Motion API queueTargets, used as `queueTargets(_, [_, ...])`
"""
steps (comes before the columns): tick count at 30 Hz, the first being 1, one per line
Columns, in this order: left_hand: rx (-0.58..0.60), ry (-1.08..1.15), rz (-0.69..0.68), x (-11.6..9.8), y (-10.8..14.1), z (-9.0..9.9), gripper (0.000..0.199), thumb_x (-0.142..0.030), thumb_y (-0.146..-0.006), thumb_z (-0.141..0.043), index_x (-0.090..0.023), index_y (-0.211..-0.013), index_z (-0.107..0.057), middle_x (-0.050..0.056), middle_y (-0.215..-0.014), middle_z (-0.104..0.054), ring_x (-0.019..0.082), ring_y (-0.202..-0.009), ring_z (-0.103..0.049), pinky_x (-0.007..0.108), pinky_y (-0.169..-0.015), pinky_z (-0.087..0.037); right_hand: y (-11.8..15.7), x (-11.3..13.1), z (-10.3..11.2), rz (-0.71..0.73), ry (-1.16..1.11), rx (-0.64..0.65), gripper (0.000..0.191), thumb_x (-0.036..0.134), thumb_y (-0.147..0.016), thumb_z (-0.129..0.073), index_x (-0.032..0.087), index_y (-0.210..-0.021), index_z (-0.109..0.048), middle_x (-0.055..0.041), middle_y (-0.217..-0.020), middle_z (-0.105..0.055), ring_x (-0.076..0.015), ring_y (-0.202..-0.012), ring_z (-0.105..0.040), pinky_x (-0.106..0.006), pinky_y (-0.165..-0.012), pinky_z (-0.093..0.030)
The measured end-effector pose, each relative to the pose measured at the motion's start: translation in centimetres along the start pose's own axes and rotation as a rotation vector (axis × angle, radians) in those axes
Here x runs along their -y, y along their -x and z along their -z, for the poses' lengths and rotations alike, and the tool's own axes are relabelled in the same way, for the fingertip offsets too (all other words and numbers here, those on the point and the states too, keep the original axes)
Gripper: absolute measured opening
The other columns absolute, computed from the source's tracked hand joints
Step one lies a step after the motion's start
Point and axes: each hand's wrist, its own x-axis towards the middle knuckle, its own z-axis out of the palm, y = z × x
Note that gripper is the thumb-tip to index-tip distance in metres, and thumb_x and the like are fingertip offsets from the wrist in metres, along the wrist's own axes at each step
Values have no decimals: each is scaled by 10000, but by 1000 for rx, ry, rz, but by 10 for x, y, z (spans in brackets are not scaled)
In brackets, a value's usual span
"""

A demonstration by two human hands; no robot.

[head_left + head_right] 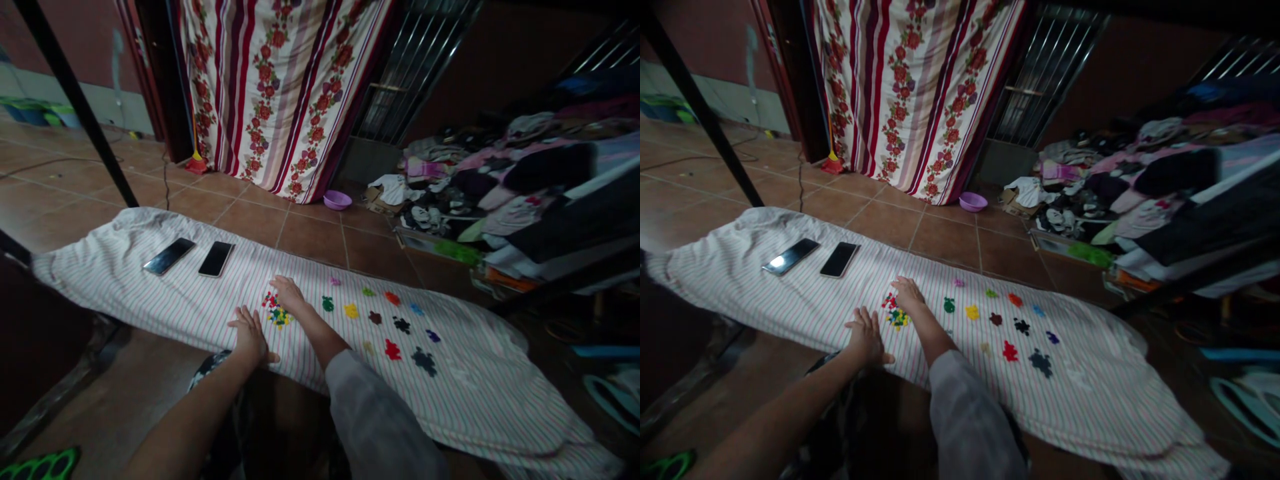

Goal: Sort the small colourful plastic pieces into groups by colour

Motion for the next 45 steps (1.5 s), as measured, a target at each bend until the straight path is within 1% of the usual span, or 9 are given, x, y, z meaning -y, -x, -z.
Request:
queueTargets(4, [-42,64,-6,1,0,-3,1232,-843,-627,-459,33,-1451,-195,372,-1496,-131,577,-1372,-119,657,-961,-308,-17,5,-3,56,28,70,554,1,-776,-488,192,-1286,-590,-98,-1451,-460,-187,-1293,-431,-324,-1081,-296])
queueTargets(7, [-42,29,-5,1,0,-5,1198,-827,-658,-448,28,-1455,-184,368,-1498,-132,573,-1373,-124,651,-956,-312,-22,5,-4,96,71,99,491,-14,-741,-519,167,-1176,-657,-115,-1326,-569,-191,-1224,-489,-303,-1047,-322])
queueTargets(10, [-46,4,-4,0,1,-5,1195,-839,-659,-429,14,-1459,-182,358,-1502,-131,574,-1373,-124,656,-959,-299,-20,-2,-2,63,63,77,420,-17,-749,-504,154,-1075,-706,-112,-1175,-650,-186,-1118,-554,-260,-975,-371])
queueTargets(15, [-5,-6,5,-1,2,0,1214,-838,-652,-439,25,-1459,-161,368,-1500,-105,571,-1375,-121,647,-944,-324,-1,-18,7,-68,-55,-84,386,77,-862,-440,172,-1144,-685,-92,-1138,-669,-164,-1059,-583,-229,-930,-393])
queueTargets(19, [3,-14,13,-1,2,1,1213,-841,-648,-431,9,-1468,-156,358,-1505,-114,555,-1383,-128,641,-938,-343,22,-26,10,-193,-79,-102,313,169,-891,-453,212,-1083,-696,-62,-1084,-680,-154,-997,-603,-226,-882,-403])
queueTargets(24, [10,21,21,-2,0,0,1211,-789,-633,-510,16,-1465,-155,357,-1508,-97,552,-1389,-102,652,-955,-334,45,-26,4,-299,-46,-106,309,163,-884,-461,219,-1090,-684,-71,-1072,-680,-158,-995,-610,-232,-857,-407])
queueTargets(33, [-8,123,50,-2,-6,-2,1280,-843,-555,-505,4,-1464,-198,357,-1508,-112,552,-1392,-76,689,-963,-308,61,-14,6,-116,-172,-21,365,94,-864,-458,227,-1086,-715,-34,-1131,-706,-147,-1072,-619,-235,-952,-413])
queueTargets(39, [26,72,54,-2,-6,0,1294,-840,-555,-509,4,-1468,-149,343,-1517,-100,540,-1396,-97,676,-962,-321,68,-15,10,-89,-254,-2,378,88,-858,-459,207,-1117,-708,-44,-1172,-693,-145,-1109,-614,-238,-965,-423])
queueTargets(45, [-10,90,46,-1,-6,-5,1295,-853,-551,-495,3,-1468,-174,352,-1513,-119,548,-1391,-104,680,-956,-320,66,-16,7,-105,-303,-48,348,113,-861,-475,231,-1084,-715,-20,-1101,-720,-144,-1024,-646,-243,-911,-454])
